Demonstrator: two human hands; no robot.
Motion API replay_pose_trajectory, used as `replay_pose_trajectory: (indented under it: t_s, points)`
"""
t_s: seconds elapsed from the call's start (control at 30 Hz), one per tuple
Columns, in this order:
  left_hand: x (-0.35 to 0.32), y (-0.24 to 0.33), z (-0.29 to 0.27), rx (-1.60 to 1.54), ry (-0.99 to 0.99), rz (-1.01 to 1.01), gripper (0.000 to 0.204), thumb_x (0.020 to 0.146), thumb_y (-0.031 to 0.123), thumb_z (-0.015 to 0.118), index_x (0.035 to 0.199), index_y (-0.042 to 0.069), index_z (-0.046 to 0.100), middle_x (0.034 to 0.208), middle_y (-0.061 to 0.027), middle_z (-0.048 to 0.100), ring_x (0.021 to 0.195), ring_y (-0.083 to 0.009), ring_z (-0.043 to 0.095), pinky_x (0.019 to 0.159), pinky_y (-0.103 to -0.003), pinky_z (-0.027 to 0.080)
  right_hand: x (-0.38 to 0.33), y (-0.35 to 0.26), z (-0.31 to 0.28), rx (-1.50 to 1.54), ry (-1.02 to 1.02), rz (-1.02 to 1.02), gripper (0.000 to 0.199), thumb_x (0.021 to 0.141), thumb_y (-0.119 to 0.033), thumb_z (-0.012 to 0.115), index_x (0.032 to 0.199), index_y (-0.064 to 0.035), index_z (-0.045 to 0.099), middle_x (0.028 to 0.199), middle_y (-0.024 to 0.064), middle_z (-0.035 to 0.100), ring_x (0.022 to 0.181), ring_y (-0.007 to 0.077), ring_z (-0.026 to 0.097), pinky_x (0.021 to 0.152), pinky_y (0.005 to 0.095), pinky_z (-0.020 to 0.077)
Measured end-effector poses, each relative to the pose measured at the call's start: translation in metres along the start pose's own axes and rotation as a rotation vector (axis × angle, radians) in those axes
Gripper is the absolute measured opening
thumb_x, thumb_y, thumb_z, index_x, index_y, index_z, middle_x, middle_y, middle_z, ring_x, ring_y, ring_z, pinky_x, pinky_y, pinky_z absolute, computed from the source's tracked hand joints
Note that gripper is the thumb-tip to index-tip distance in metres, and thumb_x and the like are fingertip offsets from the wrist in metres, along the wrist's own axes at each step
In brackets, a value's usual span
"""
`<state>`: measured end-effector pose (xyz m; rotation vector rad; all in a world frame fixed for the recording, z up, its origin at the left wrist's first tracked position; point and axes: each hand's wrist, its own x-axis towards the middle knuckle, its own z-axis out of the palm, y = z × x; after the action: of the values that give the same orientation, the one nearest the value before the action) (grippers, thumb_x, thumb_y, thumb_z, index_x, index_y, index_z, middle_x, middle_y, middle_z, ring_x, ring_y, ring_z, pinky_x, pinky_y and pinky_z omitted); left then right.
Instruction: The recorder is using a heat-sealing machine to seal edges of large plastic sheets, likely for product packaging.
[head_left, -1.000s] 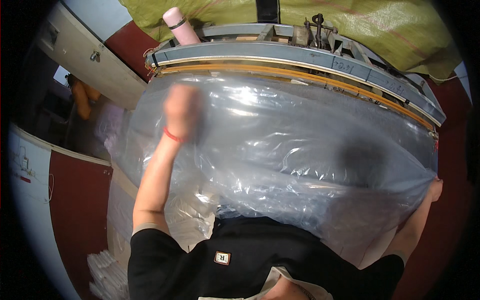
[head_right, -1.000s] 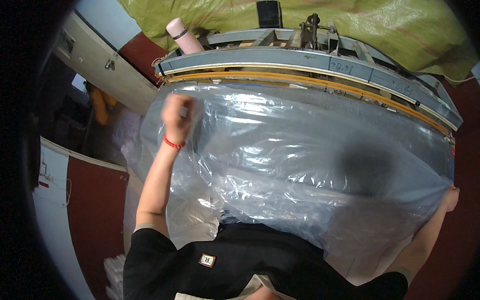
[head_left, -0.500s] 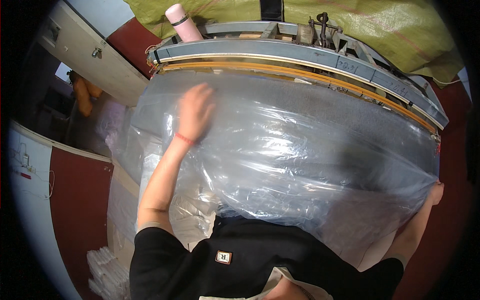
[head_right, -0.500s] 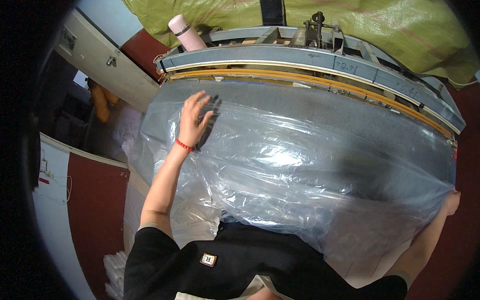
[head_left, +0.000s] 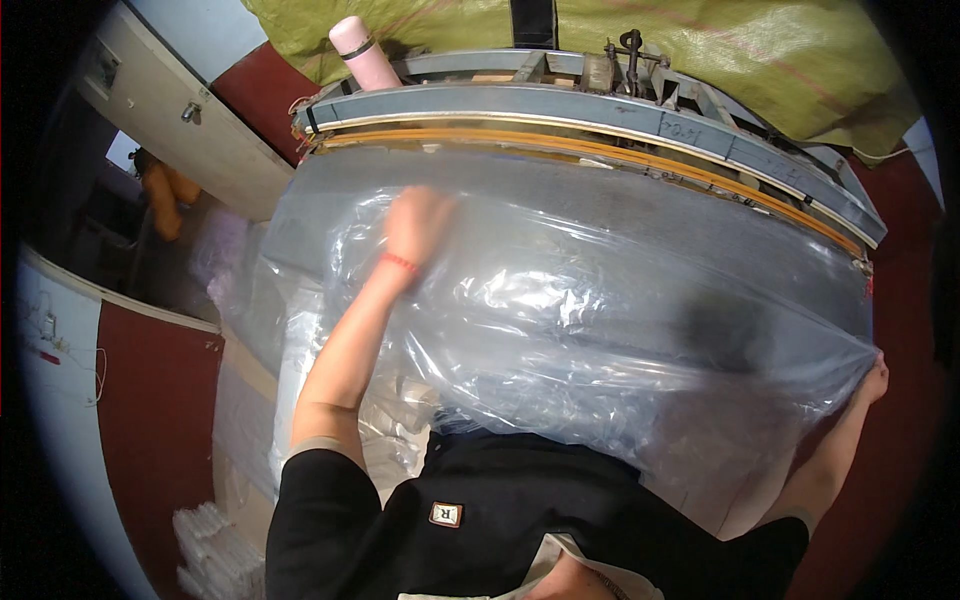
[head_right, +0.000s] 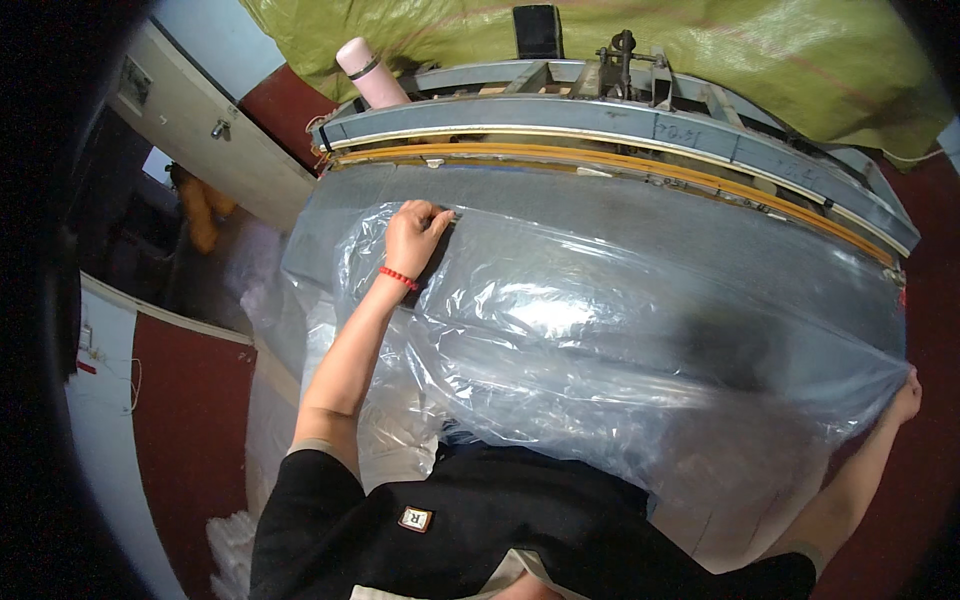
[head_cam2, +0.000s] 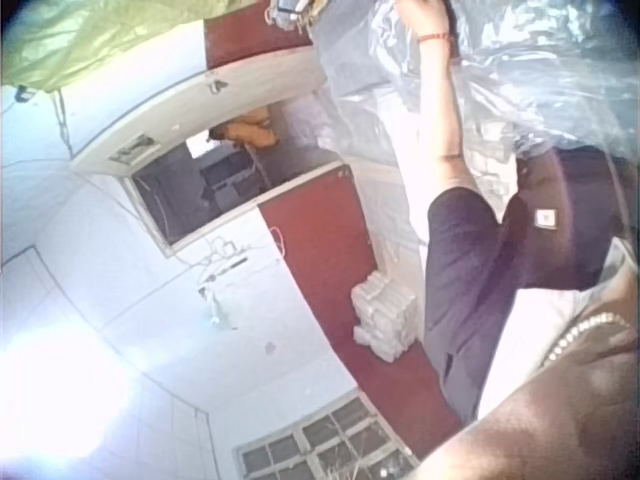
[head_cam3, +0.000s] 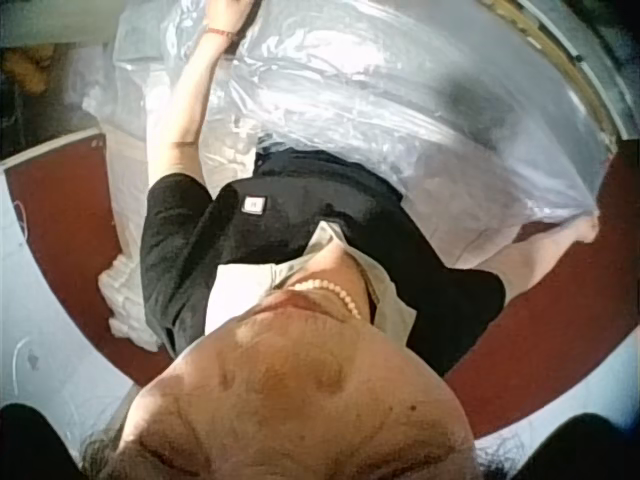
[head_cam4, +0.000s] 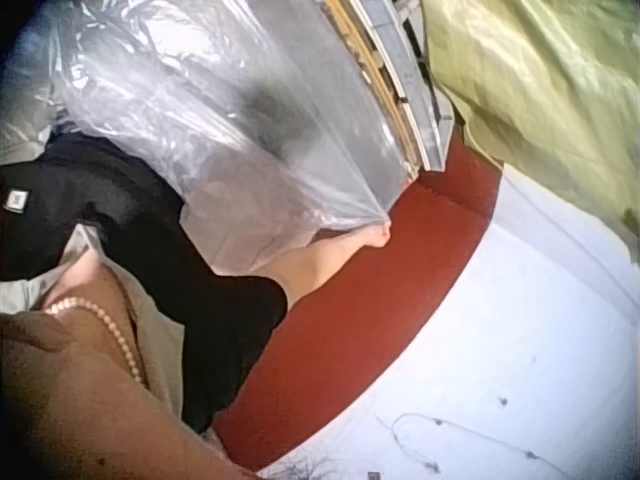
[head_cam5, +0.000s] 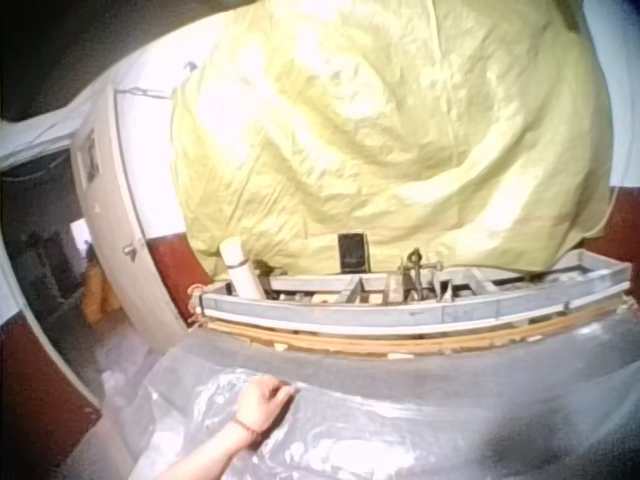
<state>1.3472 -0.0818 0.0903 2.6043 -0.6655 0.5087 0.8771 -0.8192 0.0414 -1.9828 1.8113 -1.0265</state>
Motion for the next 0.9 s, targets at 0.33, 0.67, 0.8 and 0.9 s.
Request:
replay_pose_trajectory:
  t_s: [0.33,0.67,0.8,0.9]
  points:
    - [0.001,-0.012,0.010,-0.074,0.055,0.062,0.015,0.064,0.012,0.066,0.074,0.004,0.058,0.067,-0.0086,0.054,0.070,-0.0258,0.051,0.063,-0.033,0.041,-0.006,0.021,-0.061,0.836,0.003,0.076,0.031,0.076,-0.024,0.062,0.094,0.0018,0.059,0.093,0.0078,0.059,0.082,0.0163,0.055,0.075,0.0279,0.0432]
    - [0.063,-0.056,-0.018,-0.746,0.516,-0.495,0.016,0.080,0.016,0.047,0.081,0.001,0.051,0.069,-0.0015,0.047,0.061,-0.0088,0.044,0.055,-0.023,0.038,-0.047,-0.163,0.015,0.124,0.161,-0.219,0.028,0.079,-0.029,0.051,0.084,-0.0055,0.064,0.073,0.0089,0.062,0.065,0.0189,0.056,0.061,0.0327,0.0436]
    - [0.083,-0.134,0.036,-0.646,0.481,-0.480,0.015,0.080,0.017,0.050,0.074,0.004,0.048,0.062,0.0036,0.043,0.055,-0.0044,0.038,0.049,-0.018,0.033,-0.021,-0.137,0.132,0.511,0.166,-0.391,0.026,0.078,-0.026,0.056,0.081,-0.0011,0.058,0.079,0.0105,0.059,0.070,0.0184,0.055,0.065,0.0312,0.0430]
    - [0.090,-0.187,0.050,-0.696,0.540,-0.462,0.012,0.081,0.013,0.051,0.072,0.006,0.047,0.061,0.0041,0.042,0.055,-0.0037,0.036,0.048,-0.018,0.031,-0.062,-0.197,0.151,0.759,-0.033,-0.211,0.017,0.080,-0.020,0.057,0.076,-0.0032,0.053,0.061,-0.0008,0.048,0.055,0.0061,0.042,0.049,0.0206,0.0338]
